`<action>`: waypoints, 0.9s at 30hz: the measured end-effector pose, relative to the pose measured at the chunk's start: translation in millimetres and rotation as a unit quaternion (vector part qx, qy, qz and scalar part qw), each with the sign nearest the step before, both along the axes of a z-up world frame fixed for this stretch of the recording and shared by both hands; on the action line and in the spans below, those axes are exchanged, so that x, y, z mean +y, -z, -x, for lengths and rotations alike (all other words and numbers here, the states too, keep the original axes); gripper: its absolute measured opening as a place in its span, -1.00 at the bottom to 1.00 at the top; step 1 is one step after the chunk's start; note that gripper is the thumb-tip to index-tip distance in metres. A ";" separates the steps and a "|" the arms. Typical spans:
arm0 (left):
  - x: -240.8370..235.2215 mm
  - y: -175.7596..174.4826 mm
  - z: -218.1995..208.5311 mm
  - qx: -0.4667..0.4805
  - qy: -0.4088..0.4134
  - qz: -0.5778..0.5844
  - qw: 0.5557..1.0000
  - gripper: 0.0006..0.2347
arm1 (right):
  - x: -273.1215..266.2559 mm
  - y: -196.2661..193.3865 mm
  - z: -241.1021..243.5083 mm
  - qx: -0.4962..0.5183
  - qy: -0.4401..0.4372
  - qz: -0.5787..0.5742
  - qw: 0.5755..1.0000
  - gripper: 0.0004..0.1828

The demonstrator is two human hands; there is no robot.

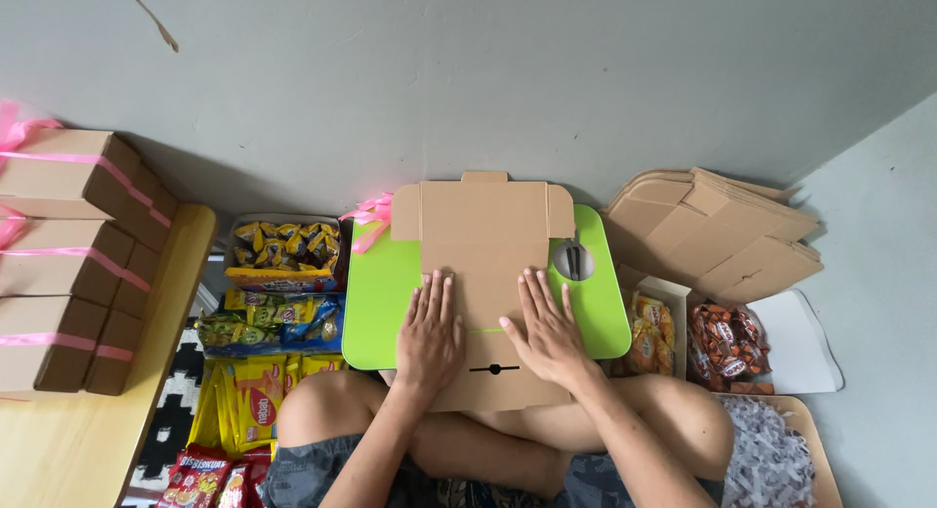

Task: Assembling a cardboard gift box and filling it with shredded paper padding.

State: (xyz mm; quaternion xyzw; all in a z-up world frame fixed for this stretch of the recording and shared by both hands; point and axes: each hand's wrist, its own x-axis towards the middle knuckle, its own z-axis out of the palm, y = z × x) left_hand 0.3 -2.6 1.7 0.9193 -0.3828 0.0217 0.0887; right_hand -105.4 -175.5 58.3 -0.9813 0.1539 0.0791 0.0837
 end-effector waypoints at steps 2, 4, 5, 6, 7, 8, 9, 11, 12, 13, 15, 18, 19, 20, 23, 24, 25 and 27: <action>-2.2 0.7 1.1 0.002 -0.001 -0.004 1.000 -0.45 | 0.8 -0.2 0.0 0.009 -0.002 0.014 1.000 -0.11; -9.8 15.5 1.2 0.006 -0.003 -0.009 1.000 -0.45 | 2.2 -0.5 0.4 0.019 -0.005 0.026 0.999 -0.09; -16.2 30.1 0.8 -0.013 -0.014 0.001 1.000 -0.45 | 3.2 -0.8 0.6 0.023 -0.001 0.010 1.000 -0.09; -23.2 44.2 -0.9 -0.033 -0.026 0.011 0.999 -0.44 | 3.7 -1.6 -0.2 0.026 0.002 -0.004 1.000 -0.08; -26.1 47.1 0.0 -0.034 -0.026 0.012 0.999 -0.44 | 1.0 3.9 -1.2 0.025 0.002 -0.004 1.000 -0.08; -30.8 49.6 0.8 -0.043 -0.040 0.000 0.998 -0.45 | -3.3 8.8 -2.4 0.020 0.012 -0.035 0.999 -0.10; -36.0 52.2 1.3 -0.053 -0.054 -0.011 0.997 -0.46 | -8.1 13.7 -3.9 0.014 0.022 -0.067 0.997 -0.12; -34.0 48.8 -0.8 -0.058 -0.050 -0.013 0.997 -0.47 | -9.2 17.7 -6.1 0.013 0.027 -0.066 0.997 -0.15; -32.6 47.7 -1.0 -0.063 -0.046 -0.017 0.997 -0.47 | -9.4 20.6 -6.0 0.013 0.033 -0.068 0.997 -0.18; -32.4 43.9 1.1 -0.063 -0.044 -0.017 0.997 -0.47 | -4.8 15.9 -3.8 0.013 0.035 -0.068 0.997 -0.18; -30.0 35.8 2.8 -0.058 -0.035 -0.021 0.998 -0.48 | 6.1 6.5 -1.9 0.019 0.025 -0.001 1.000 -0.18; -27.3 38.7 0.6 -0.058 -0.030 0.007 0.998 -0.49 | 4.7 7.3 -3.6 0.029 0.028 -0.016 0.999 -0.15; -24.6 35.3 -0.6 -0.058 -0.031 0.007 0.998 -0.49 | 4.0 8.3 -4.9 0.029 0.027 -0.017 0.999 -0.15; -22.0 31.8 -1.1 -0.053 -0.020 0.022 0.998 -0.50 | 3.4 9.4 -5.3 0.034 0.024 -0.004 0.999 -0.15; -11.3 17.1 -3.1 -0.018 -0.001 0.066 0.998 -0.50 | 2.1 11.1 -5.0 0.038 0.022 0.004 0.999 -0.16; -6.2 11.7 -3.1 0.014 0.009 0.093 0.996 -0.49 | 2.7 11.9 -3.9 0.038 0.025 -0.003 0.999 -0.16; -3.1 8.6 -4.2 0.013 0.008 0.093 0.996 -0.49 | -1.3 15.2 -4.4 0.037 0.024 -0.003 0.999 -0.16; 3.1 2.5 -8.0 0.067 0.016 0.132 0.989 -0.43 | -9.5 21.9 -7.2 0.011 0.048 -0.077 0.996 -0.22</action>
